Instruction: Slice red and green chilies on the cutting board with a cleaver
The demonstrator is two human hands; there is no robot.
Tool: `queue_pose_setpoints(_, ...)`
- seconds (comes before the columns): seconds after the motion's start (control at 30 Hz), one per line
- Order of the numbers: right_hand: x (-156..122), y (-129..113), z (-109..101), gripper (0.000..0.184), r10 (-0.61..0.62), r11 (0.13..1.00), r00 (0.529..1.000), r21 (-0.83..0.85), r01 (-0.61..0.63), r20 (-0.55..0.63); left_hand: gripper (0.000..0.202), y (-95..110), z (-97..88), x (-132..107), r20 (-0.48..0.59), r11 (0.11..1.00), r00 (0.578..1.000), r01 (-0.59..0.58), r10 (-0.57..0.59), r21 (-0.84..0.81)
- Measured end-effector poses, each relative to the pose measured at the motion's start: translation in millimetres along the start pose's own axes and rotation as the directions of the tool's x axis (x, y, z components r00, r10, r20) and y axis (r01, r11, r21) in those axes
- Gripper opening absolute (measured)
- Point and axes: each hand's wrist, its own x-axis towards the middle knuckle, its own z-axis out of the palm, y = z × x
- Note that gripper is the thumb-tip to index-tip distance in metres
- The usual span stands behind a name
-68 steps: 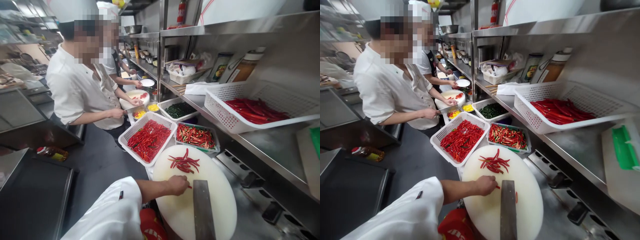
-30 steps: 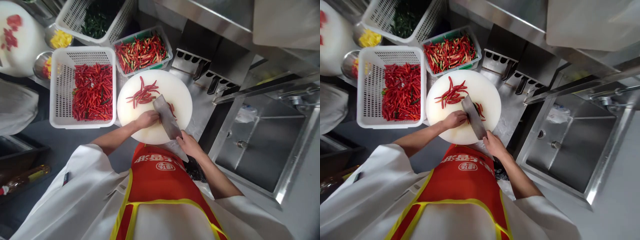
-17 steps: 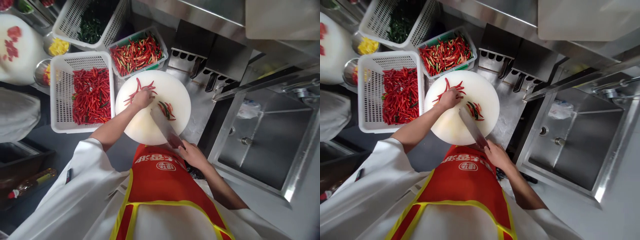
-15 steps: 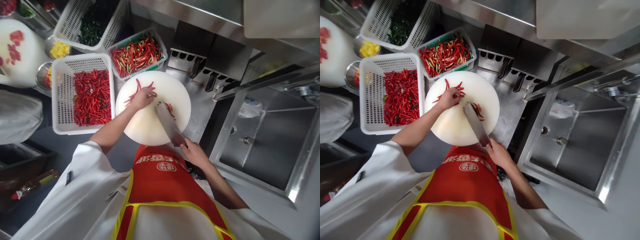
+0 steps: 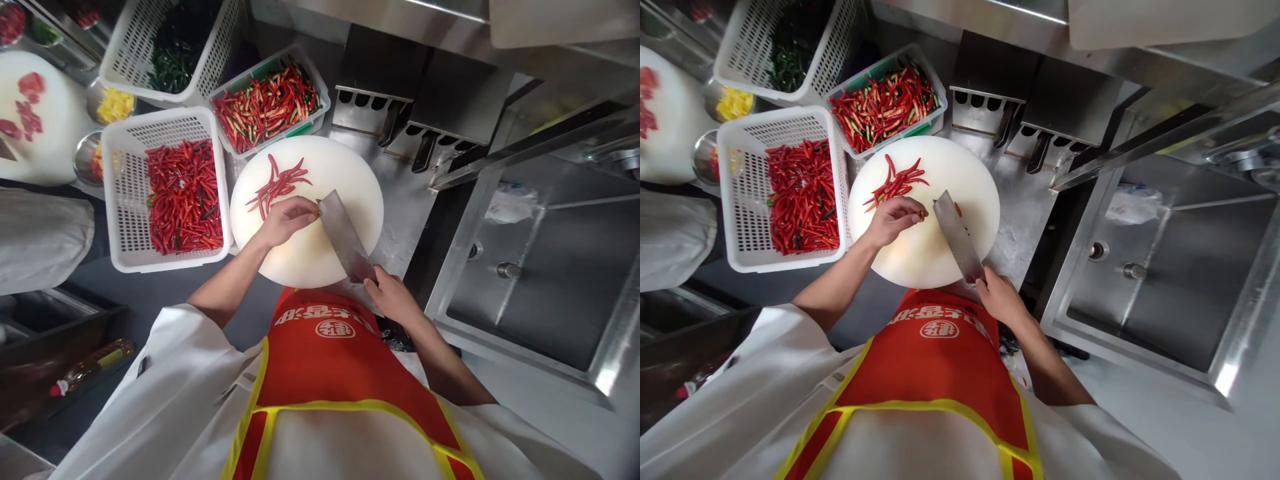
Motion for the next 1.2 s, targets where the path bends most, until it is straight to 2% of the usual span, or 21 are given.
queue_pose_setpoints(0.07,-1,-1,1,0.013,0.005,1.000,1.000,0.007,-0.005,-0.002,0.026,-7,2.6,-2,-0.029,0.995,0.998,0.063,-0.061,0.079)
queue_pose_setpoints(0.13,-3,-3,2,0.014,-0.003,1.000,1.000,0.001,0.003,-0.006,0.018,-17,4.4,-7,-0.052,0.949,0.990,0.143,-0.134,0.280)
queue_pose_setpoints(0.23,-10,-6,2,0.016,-0.036,0.998,0.999,-0.046,0.035,-0.030,0.010,-36,6.1,-21,-0.040,0.777,0.983,0.168,-0.182,0.607)
queue_pose_setpoints(0.3,-16,-9,2,0.015,-0.060,0.994,0.997,-0.097,0.056,-0.042,0.012,-48,6.7,-34,-0.034,0.675,0.984,0.146,-0.176,0.724)
queue_pose_setpoints(0.37,-22,-11,2,0.014,-0.080,0.986,0.996,-0.148,0.075,-0.026,0.017,-54,6.3,-47,-0.062,0.610,0.986,0.143,-0.152,0.780)
queue_pose_setpoints(0.53,-29,-23,4,0.012,-0.114,0.961,0.992,-0.246,0.125,0.056,0.016,-57,3.3,-68,-0.192,0.512,0.971,0.237,-0.139,0.826)
queue_pose_setpoints(0.77,-22,-48,11,0.012,-0.165,0.919,0.976,-0.337,0.204,0.140,0.016,-58,4.8,-89,-0.303,0.579,0.939,0.340,-0.163,0.741)
queue_pose_setpoints(0.97,-18,-60,2,0.010,-0.173,0.889,0.963,-0.389,0.243,0.205,0.022,-50,8.2,-95,-0.271,0.571,0.940,0.342,-0.209,0.746)
queue_pose_setpoints(1.2,-16,-61,-2,0.010,-0.187,0.899,0.956,-0.352,0.259,0.227,0.021,-41,9.7,-90,-0.330,0.525,0.895,0.444,-0.300,0.726)
